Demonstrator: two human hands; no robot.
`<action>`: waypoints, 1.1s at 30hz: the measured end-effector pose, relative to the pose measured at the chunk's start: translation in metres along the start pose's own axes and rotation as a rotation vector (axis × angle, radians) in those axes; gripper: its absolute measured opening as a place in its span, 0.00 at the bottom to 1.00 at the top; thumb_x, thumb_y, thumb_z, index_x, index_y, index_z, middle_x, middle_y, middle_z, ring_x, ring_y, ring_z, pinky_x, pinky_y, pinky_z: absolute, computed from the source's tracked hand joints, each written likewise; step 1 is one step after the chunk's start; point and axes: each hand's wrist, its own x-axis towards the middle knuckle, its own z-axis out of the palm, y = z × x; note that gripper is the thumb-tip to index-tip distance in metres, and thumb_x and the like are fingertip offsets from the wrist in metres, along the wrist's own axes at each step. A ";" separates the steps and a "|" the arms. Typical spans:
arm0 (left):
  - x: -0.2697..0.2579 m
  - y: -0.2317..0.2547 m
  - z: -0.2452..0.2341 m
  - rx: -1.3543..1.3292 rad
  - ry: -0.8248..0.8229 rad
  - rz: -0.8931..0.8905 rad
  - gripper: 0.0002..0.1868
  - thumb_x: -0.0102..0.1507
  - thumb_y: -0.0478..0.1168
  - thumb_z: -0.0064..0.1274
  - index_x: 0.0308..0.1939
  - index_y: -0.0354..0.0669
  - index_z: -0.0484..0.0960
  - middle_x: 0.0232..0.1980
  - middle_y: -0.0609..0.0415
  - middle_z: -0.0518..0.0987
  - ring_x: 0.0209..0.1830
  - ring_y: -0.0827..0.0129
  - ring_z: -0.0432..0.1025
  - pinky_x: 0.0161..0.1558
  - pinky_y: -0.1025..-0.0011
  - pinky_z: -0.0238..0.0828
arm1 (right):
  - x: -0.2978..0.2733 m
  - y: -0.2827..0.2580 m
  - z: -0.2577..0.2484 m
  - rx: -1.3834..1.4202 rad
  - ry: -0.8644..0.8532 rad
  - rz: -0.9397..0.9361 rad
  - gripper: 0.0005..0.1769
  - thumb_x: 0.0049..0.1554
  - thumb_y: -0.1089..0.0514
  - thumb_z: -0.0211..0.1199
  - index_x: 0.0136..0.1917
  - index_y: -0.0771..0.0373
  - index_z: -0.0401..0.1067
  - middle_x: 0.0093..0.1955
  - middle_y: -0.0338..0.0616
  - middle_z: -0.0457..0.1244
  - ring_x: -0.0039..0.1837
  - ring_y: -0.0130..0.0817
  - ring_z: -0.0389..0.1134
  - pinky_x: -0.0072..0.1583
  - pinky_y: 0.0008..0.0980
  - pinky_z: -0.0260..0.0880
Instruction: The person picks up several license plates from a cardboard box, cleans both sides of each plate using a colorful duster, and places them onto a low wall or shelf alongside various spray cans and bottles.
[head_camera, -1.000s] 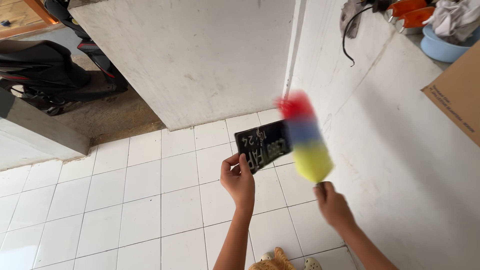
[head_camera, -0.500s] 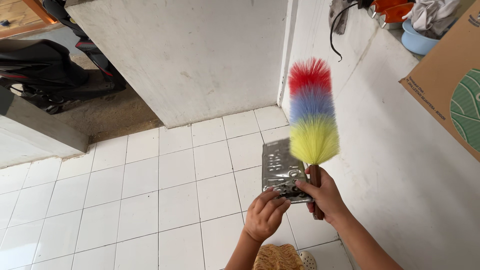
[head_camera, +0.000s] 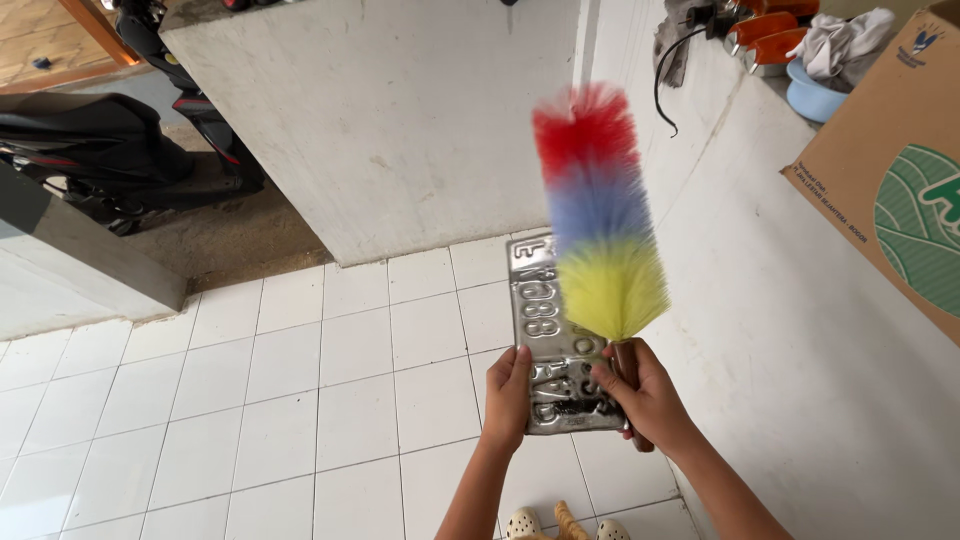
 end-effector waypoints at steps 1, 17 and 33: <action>0.002 -0.002 0.000 0.027 0.029 0.046 0.21 0.72 0.48 0.41 0.45 0.31 0.80 0.38 0.59 0.83 0.37 0.81 0.70 0.42 0.79 0.71 | -0.001 0.000 -0.003 -0.085 0.047 0.008 0.14 0.60 0.48 0.58 0.55 0.57 0.65 0.33 0.35 0.60 0.22 0.27 0.56 0.25 0.33 0.61; 0.008 -0.012 -0.007 0.313 0.233 0.100 0.22 0.73 0.48 0.38 0.29 0.37 0.72 0.22 0.63 0.61 0.23 0.79 0.51 0.25 0.72 0.53 | -0.031 0.054 -0.022 -0.877 0.158 0.052 0.19 0.65 0.40 0.46 0.58 0.53 0.66 0.31 0.43 0.70 0.33 0.45 0.74 0.39 0.44 0.74; -0.012 -0.005 -0.020 0.427 0.262 0.128 0.23 0.73 0.46 0.39 0.25 0.40 0.67 0.19 0.62 0.58 0.21 0.79 0.48 0.22 0.70 0.48 | -0.014 0.053 -0.026 -0.332 0.194 0.249 0.19 0.67 0.43 0.49 0.57 0.58 0.71 0.25 0.49 0.61 0.24 0.39 0.59 0.32 0.41 0.63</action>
